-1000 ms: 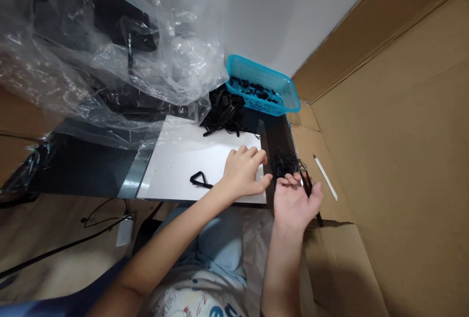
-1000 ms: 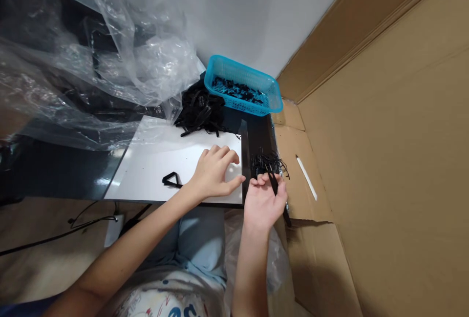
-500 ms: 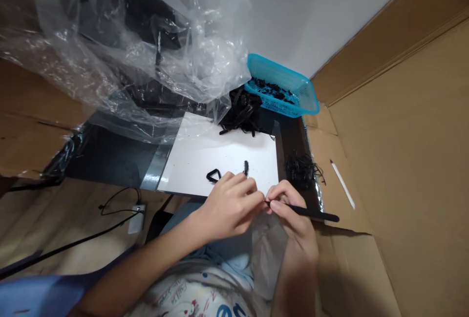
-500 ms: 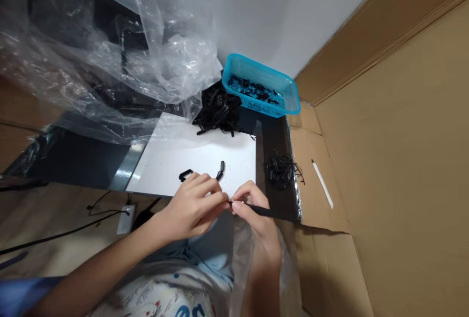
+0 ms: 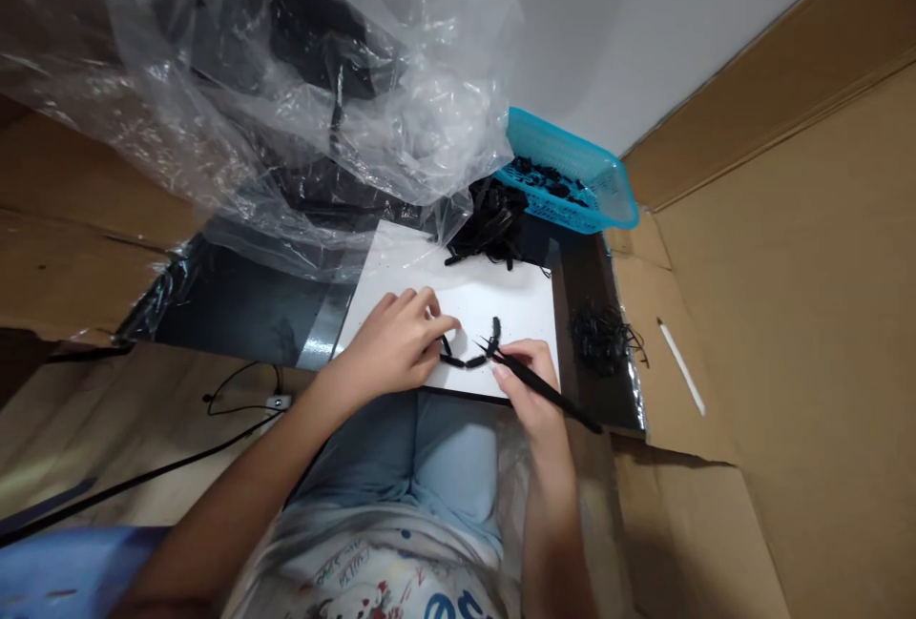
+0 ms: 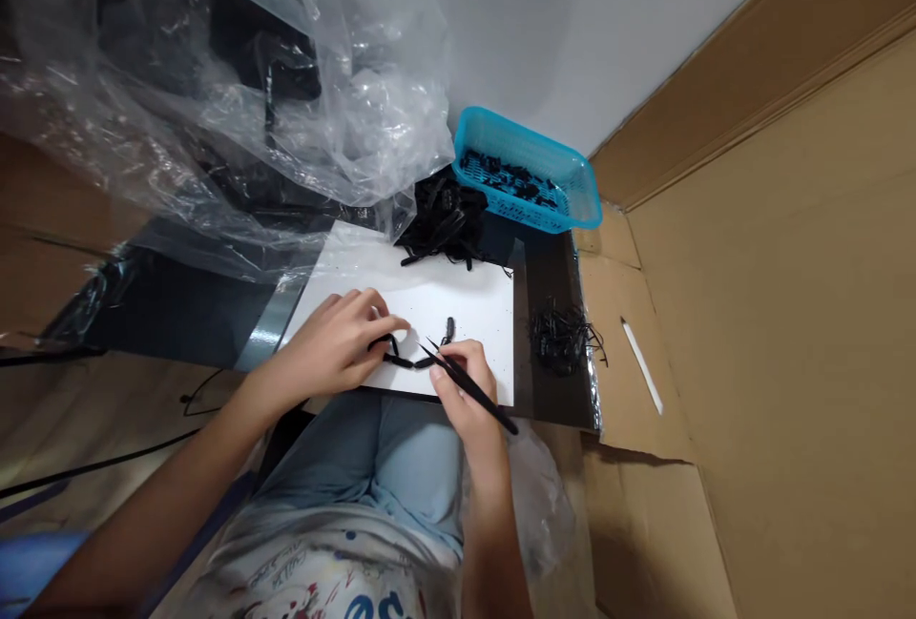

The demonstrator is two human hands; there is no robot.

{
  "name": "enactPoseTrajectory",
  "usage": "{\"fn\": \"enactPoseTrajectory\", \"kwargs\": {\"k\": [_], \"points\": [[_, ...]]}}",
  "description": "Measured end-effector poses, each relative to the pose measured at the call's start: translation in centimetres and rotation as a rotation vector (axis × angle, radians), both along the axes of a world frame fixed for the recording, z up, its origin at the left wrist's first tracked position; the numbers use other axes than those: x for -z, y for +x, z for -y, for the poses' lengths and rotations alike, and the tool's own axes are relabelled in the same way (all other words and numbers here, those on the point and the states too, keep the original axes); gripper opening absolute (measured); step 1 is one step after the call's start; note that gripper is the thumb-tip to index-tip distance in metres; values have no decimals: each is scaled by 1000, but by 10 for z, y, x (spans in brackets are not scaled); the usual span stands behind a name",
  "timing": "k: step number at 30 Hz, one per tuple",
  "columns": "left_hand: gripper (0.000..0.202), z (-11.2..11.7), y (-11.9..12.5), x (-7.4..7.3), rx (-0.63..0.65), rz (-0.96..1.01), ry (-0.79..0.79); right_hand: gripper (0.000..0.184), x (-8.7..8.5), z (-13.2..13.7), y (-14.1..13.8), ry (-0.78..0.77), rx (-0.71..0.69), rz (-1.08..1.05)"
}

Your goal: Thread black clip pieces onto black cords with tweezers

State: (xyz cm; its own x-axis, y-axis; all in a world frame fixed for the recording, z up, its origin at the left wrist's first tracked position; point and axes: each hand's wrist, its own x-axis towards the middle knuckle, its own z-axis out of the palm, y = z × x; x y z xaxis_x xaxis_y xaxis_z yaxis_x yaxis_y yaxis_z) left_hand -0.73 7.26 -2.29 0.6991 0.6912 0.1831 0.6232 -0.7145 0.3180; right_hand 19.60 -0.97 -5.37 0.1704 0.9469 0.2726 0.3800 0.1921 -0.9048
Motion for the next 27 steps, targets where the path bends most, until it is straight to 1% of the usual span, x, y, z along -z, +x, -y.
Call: {"fn": "enactPoseTrajectory", "kwargs": {"k": [2, 4, 6, 9, 10, 12, 14, 16, 19, 22, 24, 27], "points": [[19, 0, 7, 1, 9, -53, -16, 12, 4, -4, -1, 15, -46, 64], [13, 4, 9, 3, -49, 6, -38, 13, 6, -4, -3, 14, -56, 71], [9, 10, 5, 7, -119, 210, -120, 16, 6, -1, -7, -7, -36, 29], [5, 18, -5, 12, -181, 618, -295, 18, 0, 3, -21, -47, -22, -75], [7, 20, -7, 13, -198, 721, -324, 17, -3, 3, -26, -52, -32, -100], [14, 25, -9, 14, -226, 839, -330, 13, -7, 1, -37, -22, -53, -118], [19, 29, -7, 13, -239, 866, -299, 9, -10, -4, -47, 27, -47, -134], [19, 33, -4, 11, -248, 856, -255, 11, -12, -10, -55, 13, -46, -185], [17, 38, -1, 8, -253, 833, -179, 13, -13, -17, -64, -47, -93, -350], [19, 41, -1, 8, -246, 791, -138, 14, -16, -20, -68, -14, -108, -520], [19, 43, -1, 8, -238, 768, -124, 14, -18, -21, -70, -25, -125, -556], [21, 45, -1, 7, -198, 732, -89, 14, -24, -22, -70, -46, -183, -545]]}}
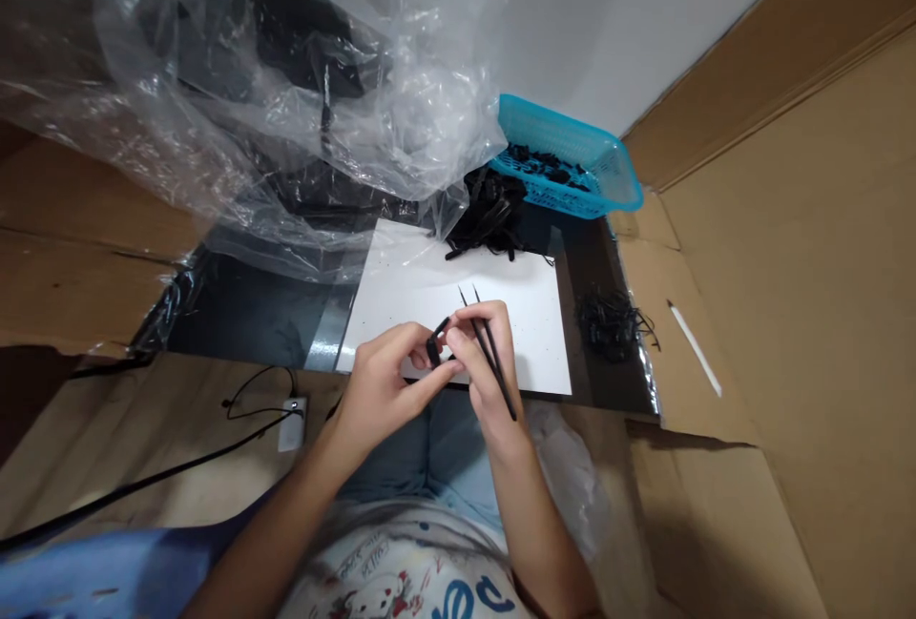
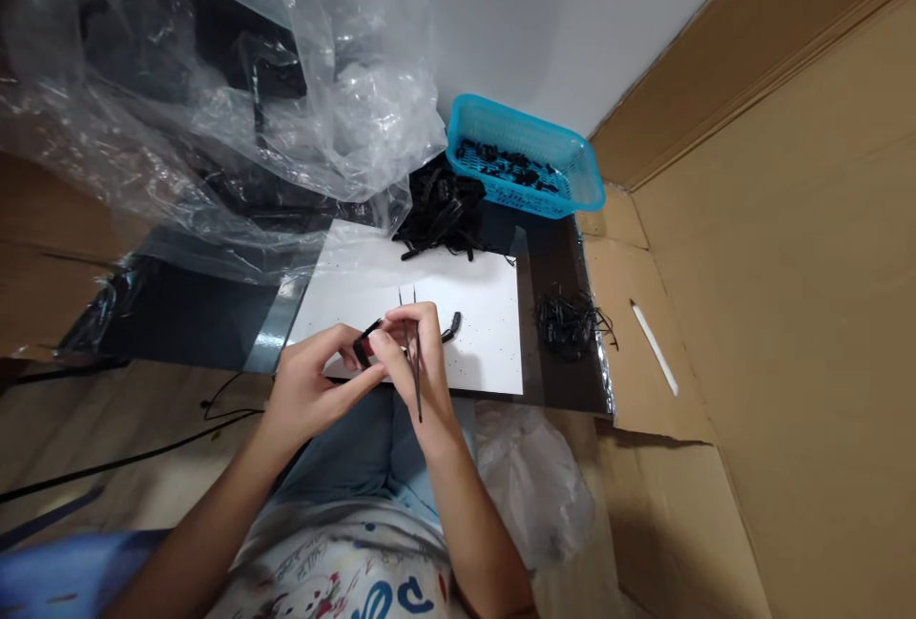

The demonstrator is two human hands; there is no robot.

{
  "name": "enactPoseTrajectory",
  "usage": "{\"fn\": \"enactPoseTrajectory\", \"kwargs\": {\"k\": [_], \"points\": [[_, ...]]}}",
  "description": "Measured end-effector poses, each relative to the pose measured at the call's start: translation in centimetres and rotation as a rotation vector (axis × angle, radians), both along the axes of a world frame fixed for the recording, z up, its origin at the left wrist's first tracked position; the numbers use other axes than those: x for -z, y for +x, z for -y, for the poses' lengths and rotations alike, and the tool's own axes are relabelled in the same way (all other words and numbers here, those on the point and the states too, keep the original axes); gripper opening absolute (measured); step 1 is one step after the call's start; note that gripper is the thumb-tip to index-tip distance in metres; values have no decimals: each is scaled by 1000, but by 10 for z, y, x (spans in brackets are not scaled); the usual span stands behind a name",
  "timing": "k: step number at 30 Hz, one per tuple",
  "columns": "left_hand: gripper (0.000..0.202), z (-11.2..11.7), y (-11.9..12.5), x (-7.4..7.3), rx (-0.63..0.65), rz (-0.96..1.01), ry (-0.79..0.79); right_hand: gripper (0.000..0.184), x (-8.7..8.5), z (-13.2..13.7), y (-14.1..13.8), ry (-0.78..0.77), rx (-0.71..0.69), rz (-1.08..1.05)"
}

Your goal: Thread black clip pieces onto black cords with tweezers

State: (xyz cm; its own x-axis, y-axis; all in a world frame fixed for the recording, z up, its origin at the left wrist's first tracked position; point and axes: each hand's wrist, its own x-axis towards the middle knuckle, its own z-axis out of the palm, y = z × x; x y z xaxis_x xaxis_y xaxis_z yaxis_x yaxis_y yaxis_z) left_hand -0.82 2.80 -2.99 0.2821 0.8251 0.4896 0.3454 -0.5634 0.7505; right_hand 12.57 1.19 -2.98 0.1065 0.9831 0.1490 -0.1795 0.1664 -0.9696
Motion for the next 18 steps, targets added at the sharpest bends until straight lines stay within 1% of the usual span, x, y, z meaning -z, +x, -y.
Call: {"fn": "enactPoseTrajectory", "kwargs": {"k": [2, 6, 8, 10, 13, 15, 18], "points": [[22, 1, 0, -1, 24, -56, 42, 11, -3, 0, 0, 15, -7, 3], [24, 2, 0, -2, 39, -187, 120, 8, -5, 0, 1, 15, 33, 64], [24, 4, 0, -3, 35, -209, 123, 8, -7, -1, 3, 9, 38, 100], [23, 4, 2, -4, 47, -166, 65, 7, -10, 0, 3, 4, 66, 117], [16, 5, 5, -7, 72, -12, -72, 6, -15, 2, 1, -2, 130, 135], [10, 4, 9, -11, 59, 75, -121, 5, -16, 3, 0, 14, 152, 152], [16, 1, 13, -15, 45, 156, -194, 5, -12, 3, 0, 23, 147, 192]]}}
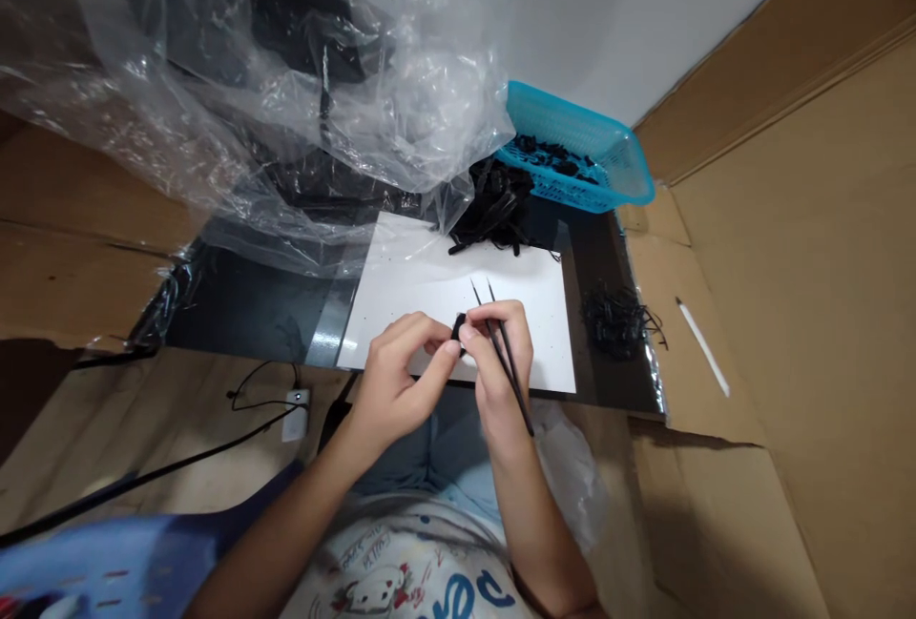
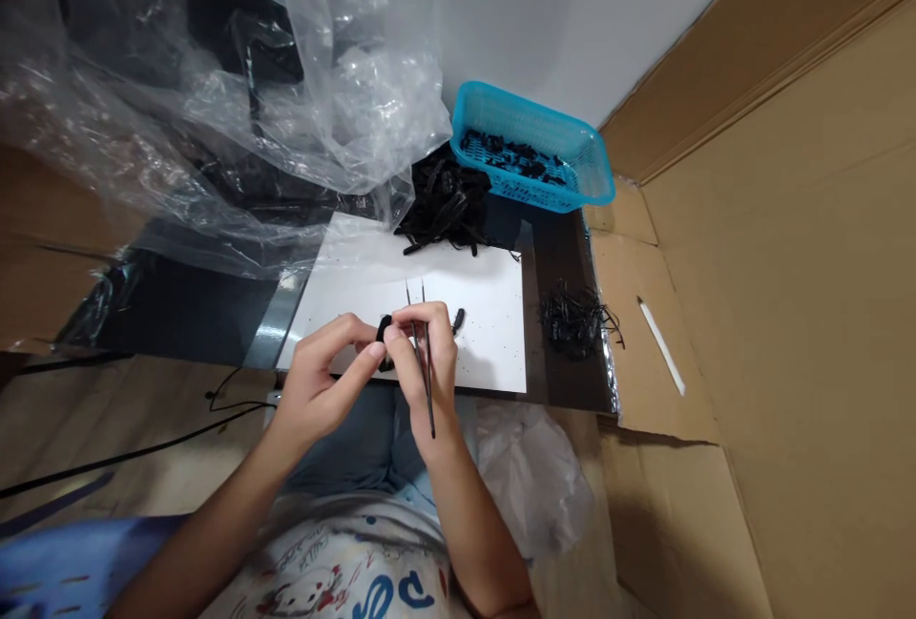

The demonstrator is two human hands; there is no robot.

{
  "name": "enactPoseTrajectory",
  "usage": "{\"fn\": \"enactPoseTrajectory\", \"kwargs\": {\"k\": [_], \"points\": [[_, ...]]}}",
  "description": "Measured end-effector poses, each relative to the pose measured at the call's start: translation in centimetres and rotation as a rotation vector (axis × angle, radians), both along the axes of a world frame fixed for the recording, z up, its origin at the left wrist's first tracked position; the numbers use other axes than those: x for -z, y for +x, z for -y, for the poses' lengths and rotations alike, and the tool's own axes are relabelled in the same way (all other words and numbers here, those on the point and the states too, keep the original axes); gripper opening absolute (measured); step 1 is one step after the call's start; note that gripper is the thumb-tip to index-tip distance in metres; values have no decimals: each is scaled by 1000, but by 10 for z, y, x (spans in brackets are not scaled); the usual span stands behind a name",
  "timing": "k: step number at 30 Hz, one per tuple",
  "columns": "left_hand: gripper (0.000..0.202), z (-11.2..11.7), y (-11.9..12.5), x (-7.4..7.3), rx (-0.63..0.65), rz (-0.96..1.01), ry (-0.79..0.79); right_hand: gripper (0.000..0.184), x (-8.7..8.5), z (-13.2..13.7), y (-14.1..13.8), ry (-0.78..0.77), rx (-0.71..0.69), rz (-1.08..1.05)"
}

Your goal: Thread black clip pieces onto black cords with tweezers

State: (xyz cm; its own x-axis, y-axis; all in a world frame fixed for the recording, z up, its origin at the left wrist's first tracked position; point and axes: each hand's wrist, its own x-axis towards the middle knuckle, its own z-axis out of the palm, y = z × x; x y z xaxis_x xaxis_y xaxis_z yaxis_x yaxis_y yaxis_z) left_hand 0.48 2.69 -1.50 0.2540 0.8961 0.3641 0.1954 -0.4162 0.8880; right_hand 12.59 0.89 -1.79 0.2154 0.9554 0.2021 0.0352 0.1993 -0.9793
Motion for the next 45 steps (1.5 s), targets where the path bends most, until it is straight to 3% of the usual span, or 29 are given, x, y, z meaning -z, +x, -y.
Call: {"fn": "enactPoseTrajectory", "kwargs": {"k": [7, 14, 32, 38, 45], "points": [[23, 0, -1, -3, 110, 195, -211, 11, 2, 7, 28, 259, 201, 252], [23, 4, -2, -16, 181, 185, -279, 19, -15, 31, 45, 524, -100, 309], [22, 7, -2, -21, 292, 339, -524, 15, -15, 31, 36, 512, -97, 236], [20, 3, 1, -21, 376, 415, -638, 4, -6, 31, 16, 454, 52, -2], [17, 3, 7, -18, 421, 496, -713, 8, -9, 19, 1, 454, 224, -42]]}}
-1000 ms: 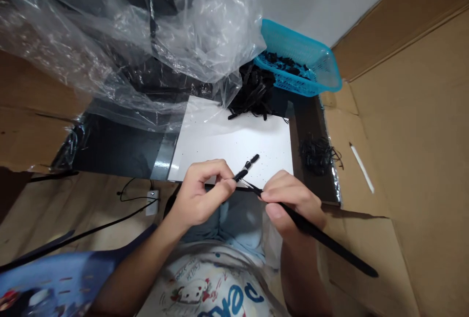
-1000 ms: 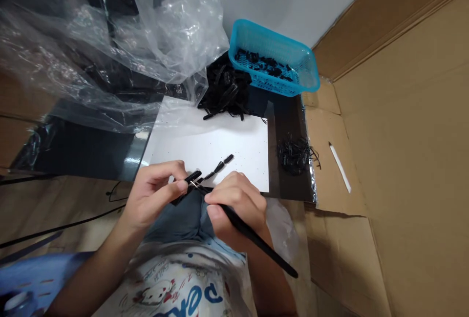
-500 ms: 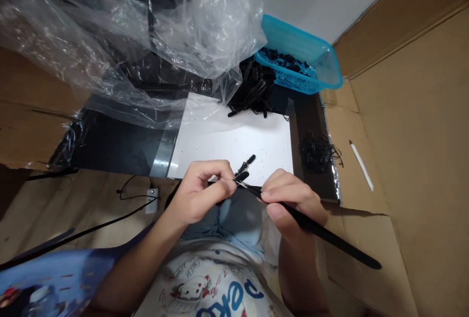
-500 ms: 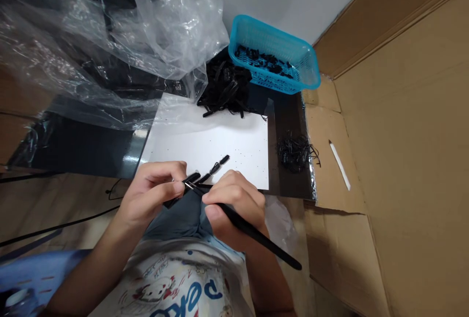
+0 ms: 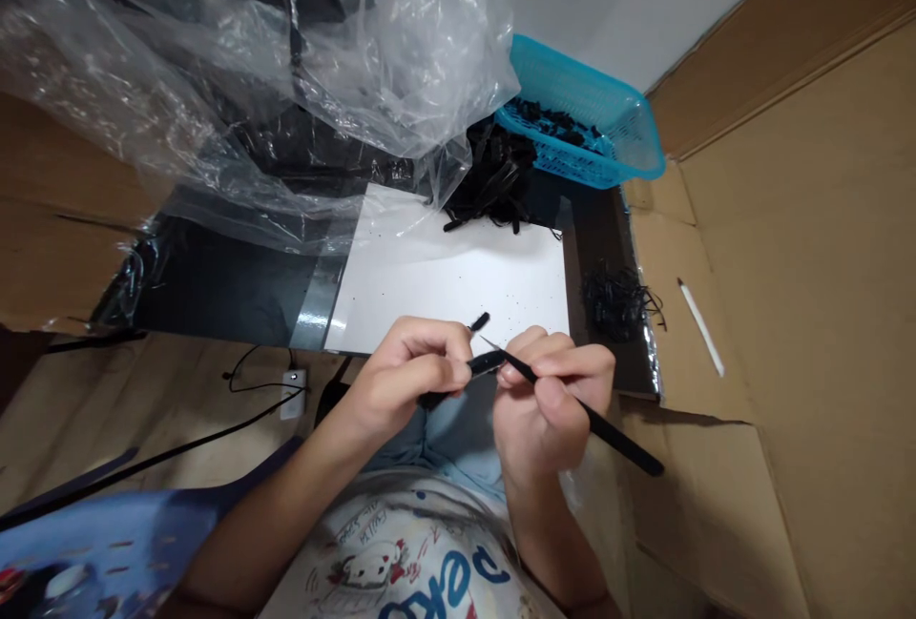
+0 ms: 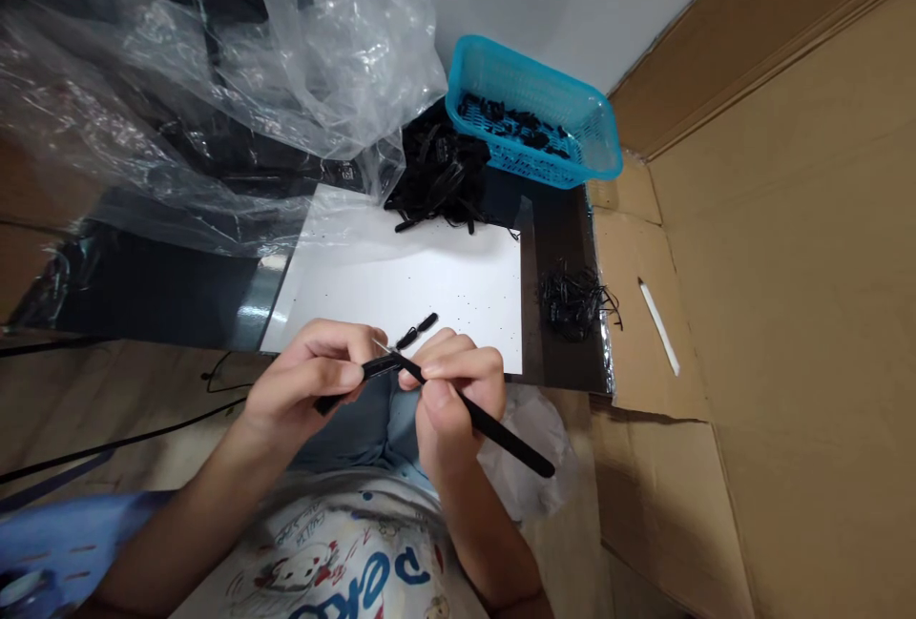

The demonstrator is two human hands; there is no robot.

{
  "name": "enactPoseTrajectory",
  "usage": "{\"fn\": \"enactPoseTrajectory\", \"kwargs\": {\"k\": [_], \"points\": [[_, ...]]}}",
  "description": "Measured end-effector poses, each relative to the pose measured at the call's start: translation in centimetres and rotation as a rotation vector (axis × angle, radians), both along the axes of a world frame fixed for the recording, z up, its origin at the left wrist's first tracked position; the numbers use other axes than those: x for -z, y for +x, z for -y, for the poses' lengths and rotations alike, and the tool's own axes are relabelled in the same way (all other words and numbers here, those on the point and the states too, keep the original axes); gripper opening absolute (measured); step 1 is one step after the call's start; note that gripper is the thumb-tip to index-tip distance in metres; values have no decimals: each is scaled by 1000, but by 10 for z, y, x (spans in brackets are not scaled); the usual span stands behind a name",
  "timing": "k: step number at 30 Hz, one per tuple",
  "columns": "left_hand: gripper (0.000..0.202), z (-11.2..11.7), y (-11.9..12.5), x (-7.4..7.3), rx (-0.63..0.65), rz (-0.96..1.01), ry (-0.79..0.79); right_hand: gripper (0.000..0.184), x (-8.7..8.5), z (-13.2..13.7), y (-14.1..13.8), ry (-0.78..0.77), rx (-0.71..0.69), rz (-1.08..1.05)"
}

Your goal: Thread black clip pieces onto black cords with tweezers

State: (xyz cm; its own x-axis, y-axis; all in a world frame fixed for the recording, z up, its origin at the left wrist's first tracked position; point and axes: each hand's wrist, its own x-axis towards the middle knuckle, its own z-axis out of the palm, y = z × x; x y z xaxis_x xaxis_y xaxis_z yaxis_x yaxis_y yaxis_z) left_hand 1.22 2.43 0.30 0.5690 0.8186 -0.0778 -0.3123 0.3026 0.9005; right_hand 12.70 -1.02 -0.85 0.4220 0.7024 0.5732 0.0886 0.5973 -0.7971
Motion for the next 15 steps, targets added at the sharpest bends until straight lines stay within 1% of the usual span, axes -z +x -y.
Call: {"fn": "enactPoseTrajectory", "kwargs": {"k": [5, 9, 12, 15], "points": [[20, 0, -1, 1, -66, 32, 26, 8, -2, -2, 6, 37, 4, -41], [22, 1, -4, 0, -94, -6, 115, 7, 1, 8, 14, 50, -19, 54], [21, 4, -4, -1, -157, -34, 190, 7, 4, 16, 17, 69, -70, 120], [21, 7, -2, -2, -220, -70, 280, 7, 5, 19, 18, 31, -92, 134]]}}
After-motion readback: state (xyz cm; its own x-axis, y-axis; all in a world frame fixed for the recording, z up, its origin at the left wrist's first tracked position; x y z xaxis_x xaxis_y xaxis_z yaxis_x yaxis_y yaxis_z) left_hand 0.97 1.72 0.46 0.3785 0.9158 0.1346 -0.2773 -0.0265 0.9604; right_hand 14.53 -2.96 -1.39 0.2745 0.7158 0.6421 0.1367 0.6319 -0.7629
